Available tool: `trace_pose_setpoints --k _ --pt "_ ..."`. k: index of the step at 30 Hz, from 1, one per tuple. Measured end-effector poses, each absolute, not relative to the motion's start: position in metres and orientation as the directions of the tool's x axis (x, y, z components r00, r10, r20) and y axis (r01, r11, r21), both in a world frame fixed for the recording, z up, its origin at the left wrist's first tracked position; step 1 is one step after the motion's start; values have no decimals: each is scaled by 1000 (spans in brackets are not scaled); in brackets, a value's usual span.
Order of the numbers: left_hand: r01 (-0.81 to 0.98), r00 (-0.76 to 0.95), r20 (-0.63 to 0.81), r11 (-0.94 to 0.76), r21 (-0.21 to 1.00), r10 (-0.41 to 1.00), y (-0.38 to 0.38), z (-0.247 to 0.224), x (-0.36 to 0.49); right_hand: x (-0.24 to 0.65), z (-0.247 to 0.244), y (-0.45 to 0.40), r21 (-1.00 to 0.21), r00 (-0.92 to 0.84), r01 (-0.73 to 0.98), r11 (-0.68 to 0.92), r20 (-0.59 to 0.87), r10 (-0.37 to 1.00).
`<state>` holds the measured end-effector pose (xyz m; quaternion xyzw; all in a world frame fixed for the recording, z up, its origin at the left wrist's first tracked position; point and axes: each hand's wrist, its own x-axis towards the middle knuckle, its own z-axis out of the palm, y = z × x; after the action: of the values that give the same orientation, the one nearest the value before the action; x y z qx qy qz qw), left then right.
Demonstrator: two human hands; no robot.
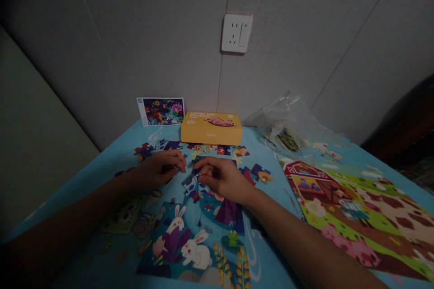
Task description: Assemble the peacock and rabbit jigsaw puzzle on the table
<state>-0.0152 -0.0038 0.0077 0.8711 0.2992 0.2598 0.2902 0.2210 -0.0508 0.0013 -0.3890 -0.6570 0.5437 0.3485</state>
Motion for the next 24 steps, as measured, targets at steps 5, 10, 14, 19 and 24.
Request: trace_pose_setpoints --k 5,10,14,19,24 --pt "335 730 323 -727 599 602 -5 10 -14 221 4 -50 -971 -467 162 178 84 881" --pt "413 691 365 -756 508 623 3 3 -17 261 25 -31 -837 -300 363 410 312 902" --pt "487 648 408 -762 426 643 15 -5 -20 300 37 -18 -587 -179 698 410 411 894" --pt "615 529 428 -678 402 733 18 -1 -21 321 37 -8 -345 -57 914 212 407 912" --pt "740 361 433 -536 406 826 21 4 -25 336 37 0 -374 280 916 -144 339 898"
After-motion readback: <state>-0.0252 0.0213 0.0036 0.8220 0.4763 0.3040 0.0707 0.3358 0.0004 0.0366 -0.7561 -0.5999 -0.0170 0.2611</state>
